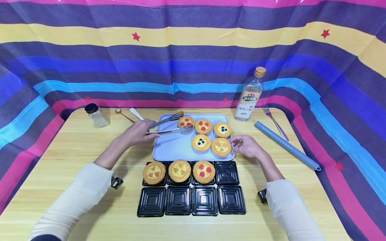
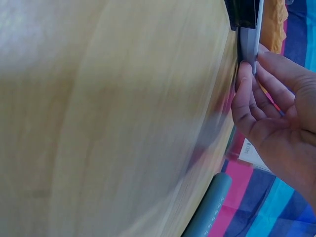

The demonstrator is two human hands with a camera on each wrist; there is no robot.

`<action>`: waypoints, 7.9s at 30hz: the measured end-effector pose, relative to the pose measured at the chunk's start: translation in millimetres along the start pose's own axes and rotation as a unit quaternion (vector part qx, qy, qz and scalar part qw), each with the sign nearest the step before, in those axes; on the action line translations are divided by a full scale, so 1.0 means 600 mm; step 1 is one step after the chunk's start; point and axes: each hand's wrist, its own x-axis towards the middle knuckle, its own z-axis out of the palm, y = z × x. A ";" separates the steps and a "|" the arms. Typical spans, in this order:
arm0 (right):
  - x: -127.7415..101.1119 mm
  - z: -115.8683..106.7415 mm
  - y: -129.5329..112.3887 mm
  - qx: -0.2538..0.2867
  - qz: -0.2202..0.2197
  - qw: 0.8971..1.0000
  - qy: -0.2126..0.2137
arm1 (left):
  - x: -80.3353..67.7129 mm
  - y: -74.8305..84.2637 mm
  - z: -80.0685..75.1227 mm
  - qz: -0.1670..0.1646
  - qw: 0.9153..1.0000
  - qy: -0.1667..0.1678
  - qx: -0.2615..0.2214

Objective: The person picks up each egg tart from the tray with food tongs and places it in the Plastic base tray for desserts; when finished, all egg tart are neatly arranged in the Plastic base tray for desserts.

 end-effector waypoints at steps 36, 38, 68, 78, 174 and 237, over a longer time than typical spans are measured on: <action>0.003 -0.001 0.005 -0.001 -0.006 1.000 -0.001 | -0.019 0.013 -0.018 0.015 0.999 0.018 0.033; 0.003 -0.001 0.006 -0.001 -0.007 1.000 -0.001 | -0.024 0.016 -0.020 0.027 0.999 0.025 0.040; 0.003 -0.003 0.008 0.001 -0.020 1.000 -0.008 | -0.086 0.134 -0.050 0.144 0.988 0.045 0.033; -0.001 -0.007 0.007 -0.004 -0.026 1.000 -0.014 | -0.077 0.195 -0.029 0.167 0.985 0.001 0.040; 0.001 -0.008 0.003 -0.002 -0.025 1.000 -0.014 | -0.051 0.114 0.027 0.078 0.994 -0.017 0.068; 0.005 -0.005 0.007 -0.019 -0.013 1.000 -0.003 | -0.358 0.084 -0.056 0.073 0.985 0.154 0.038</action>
